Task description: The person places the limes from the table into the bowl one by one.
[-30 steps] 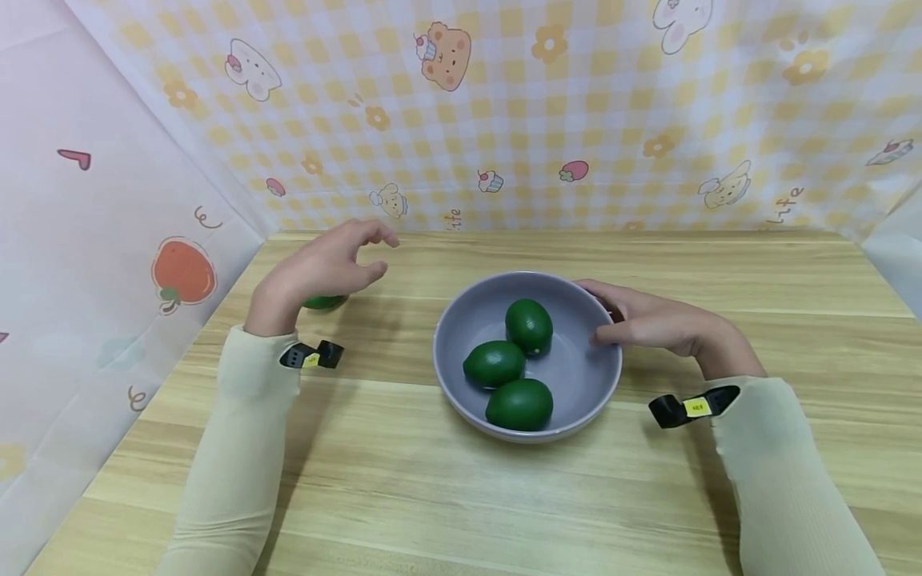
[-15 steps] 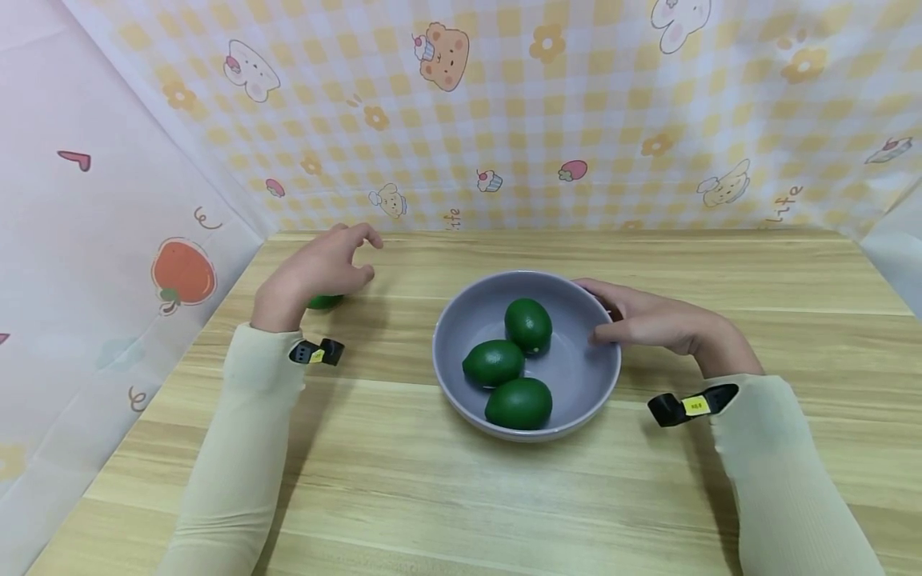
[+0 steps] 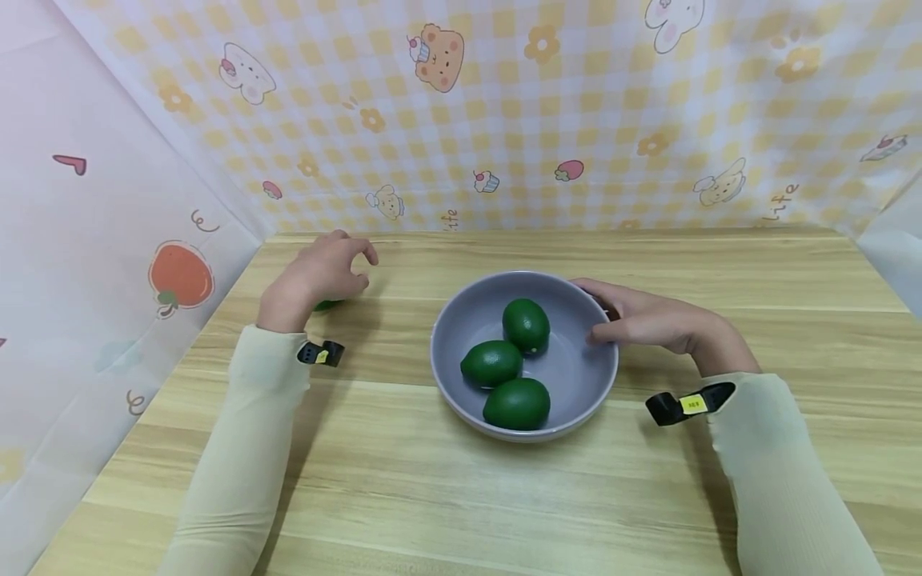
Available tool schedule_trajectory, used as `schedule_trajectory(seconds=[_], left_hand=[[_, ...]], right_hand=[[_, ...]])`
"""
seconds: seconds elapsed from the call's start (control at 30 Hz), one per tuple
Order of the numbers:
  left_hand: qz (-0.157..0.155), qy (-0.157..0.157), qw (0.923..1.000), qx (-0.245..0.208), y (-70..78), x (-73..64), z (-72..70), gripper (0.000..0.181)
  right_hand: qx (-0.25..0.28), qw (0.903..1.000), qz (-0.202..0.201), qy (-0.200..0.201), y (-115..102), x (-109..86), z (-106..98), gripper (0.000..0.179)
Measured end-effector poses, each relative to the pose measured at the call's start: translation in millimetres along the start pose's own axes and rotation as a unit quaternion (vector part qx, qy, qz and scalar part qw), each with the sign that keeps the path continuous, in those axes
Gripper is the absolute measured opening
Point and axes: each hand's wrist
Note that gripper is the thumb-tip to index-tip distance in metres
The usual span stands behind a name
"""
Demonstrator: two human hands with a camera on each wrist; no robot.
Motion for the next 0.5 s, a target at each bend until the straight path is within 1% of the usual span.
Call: schedule_trajectory(seconds=[0.17, 0.37, 0.5], left_hand=[[-0.01, -0.001, 0.9999, 0.011, -3.8, 1.2, 2.4, 0.043], [-0.027, -0.014, 0.9995, -0.001, -9.6, 1.2, 3.8, 0.047], [-0.027, -0.01, 0.9996, 0.001, -13.0, 2.7, 4.7, 0.048]], right_hand=[[-0.003, 1.0, -0.001, 0.0, -0.4, 0.0, -0.3, 0.073], [-0.003, 1.0, 0.004, 0.001, -0.6, -0.1, -0.4, 0.072], [-0.001, 1.0, 0.005, 0.0, -0.3, 0.2, -0.7, 0.073]])
Point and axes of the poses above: each hand's wrist, its own x-axis towards the middle knuckle, its own z-axis out of the palm, y = z × x, and after that the axes turned 1 degree about z, right-handed
